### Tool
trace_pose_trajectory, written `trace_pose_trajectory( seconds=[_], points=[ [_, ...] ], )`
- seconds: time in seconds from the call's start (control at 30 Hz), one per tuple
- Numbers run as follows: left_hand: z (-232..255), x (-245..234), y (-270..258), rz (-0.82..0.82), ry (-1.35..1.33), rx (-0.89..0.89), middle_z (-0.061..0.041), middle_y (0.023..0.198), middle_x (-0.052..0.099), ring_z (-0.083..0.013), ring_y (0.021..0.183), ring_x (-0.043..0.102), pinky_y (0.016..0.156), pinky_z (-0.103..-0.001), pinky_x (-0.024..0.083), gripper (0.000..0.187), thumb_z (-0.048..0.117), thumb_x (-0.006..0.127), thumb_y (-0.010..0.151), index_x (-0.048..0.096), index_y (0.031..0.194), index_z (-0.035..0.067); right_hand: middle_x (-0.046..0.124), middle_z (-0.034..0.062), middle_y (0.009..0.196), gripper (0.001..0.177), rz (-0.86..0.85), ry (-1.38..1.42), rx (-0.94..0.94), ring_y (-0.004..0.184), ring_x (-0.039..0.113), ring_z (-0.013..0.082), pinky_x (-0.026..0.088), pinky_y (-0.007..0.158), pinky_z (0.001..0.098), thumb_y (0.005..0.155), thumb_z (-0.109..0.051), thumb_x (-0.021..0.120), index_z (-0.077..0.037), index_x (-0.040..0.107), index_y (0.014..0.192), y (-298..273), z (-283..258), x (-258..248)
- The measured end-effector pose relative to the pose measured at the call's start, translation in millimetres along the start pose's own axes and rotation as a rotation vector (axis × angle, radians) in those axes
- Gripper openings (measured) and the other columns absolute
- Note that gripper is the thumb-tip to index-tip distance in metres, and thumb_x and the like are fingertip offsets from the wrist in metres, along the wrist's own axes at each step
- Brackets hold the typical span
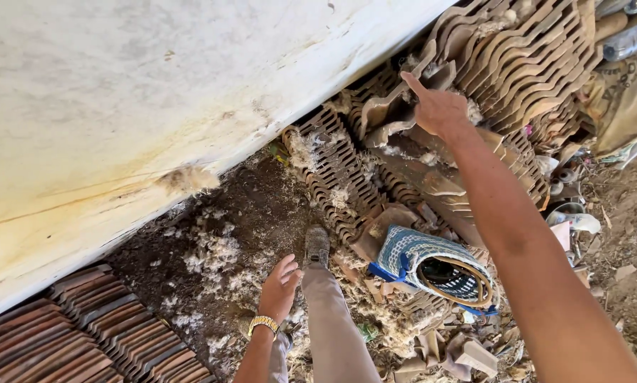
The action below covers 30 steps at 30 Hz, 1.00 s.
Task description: The person is seen moving roof tiles and clearing the area.
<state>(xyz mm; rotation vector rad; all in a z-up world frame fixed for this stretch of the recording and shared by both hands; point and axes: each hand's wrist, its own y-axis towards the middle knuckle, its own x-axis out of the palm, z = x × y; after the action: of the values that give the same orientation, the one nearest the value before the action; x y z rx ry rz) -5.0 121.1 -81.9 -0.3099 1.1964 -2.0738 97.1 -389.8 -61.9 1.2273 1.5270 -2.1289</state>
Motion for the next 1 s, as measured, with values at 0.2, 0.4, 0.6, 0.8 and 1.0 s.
trace_pose_trajectory(
  seconds=[0.2,0.4,0.6,0.8,1.0],
  points=[
    [10.3,-5.1,-0.5,0.023,0.063,-0.011,-0.015,0.145,0.060,-0.0281,0.128,0.064,0.106,-0.039,0.053,0.056,0.030,0.059,0.097,0.047,0.149,0.012,0.049,0.0003,0.088,0.108,-0.202,-0.022,-0.036,0.053,0.050,0.0154,0.038,0.048,0.0287,0.088,-0.002,0.064,-0.042,-0.002,0.164,-17.8,-9.6,-44.3],
    [-0.3,-0.6,0.5,0.026,0.019,-0.029,-0.017,0.144,0.059,-0.0291,0.128,0.064,0.106,-0.040,0.054,0.056,0.031,0.059,0.097,0.047,0.148,0.010,0.056,0.0089,0.128,0.061,0.542,-0.663,-0.250,0.107,0.059,0.0223,0.051,0.096,0.0414,0.103,-0.013,0.059,-0.031,0.041,0.158,38.1,15.6,39.8],
    [-21.6,3.1,-5.5,0.048,-0.003,0.010,-0.019,0.141,0.062,-0.0309,0.129,0.064,0.107,-0.042,0.054,0.056,0.031,0.061,0.097,0.047,0.147,0.007,0.061,0.0072,0.132,0.052,0.379,-0.703,-0.536,0.122,0.060,0.0219,0.040,0.116,0.0427,0.087,-0.018,0.072,-0.021,0.053,0.136,41.7,10.7,42.1],
    [-29.1,4.2,-20.2,0.024,-0.007,-0.093,-0.012,0.144,0.059,-0.0297,0.130,0.062,0.105,-0.042,0.055,0.055,0.031,0.059,0.097,0.047,0.148,0.014,0.065,0.0053,0.127,0.047,0.141,-0.843,-0.557,0.113,0.063,0.0182,0.050,0.104,0.0378,0.097,-0.019,0.068,-0.023,0.049,0.140,1.5,-3.7,61.1],
    [-96.2,2.0,-54.3,0.032,-0.108,0.027,-0.016,0.143,0.060,-0.0275,0.129,0.063,0.105,-0.040,0.055,0.056,0.032,0.061,0.097,0.049,0.148,0.013,0.063,0.0021,0.122,0.047,0.248,-0.849,-0.549,0.111,0.062,0.0223,0.042,0.102,0.0458,0.096,-0.029,0.067,-0.026,0.047,0.139,-38.1,-71.3,83.9]
  ],
)
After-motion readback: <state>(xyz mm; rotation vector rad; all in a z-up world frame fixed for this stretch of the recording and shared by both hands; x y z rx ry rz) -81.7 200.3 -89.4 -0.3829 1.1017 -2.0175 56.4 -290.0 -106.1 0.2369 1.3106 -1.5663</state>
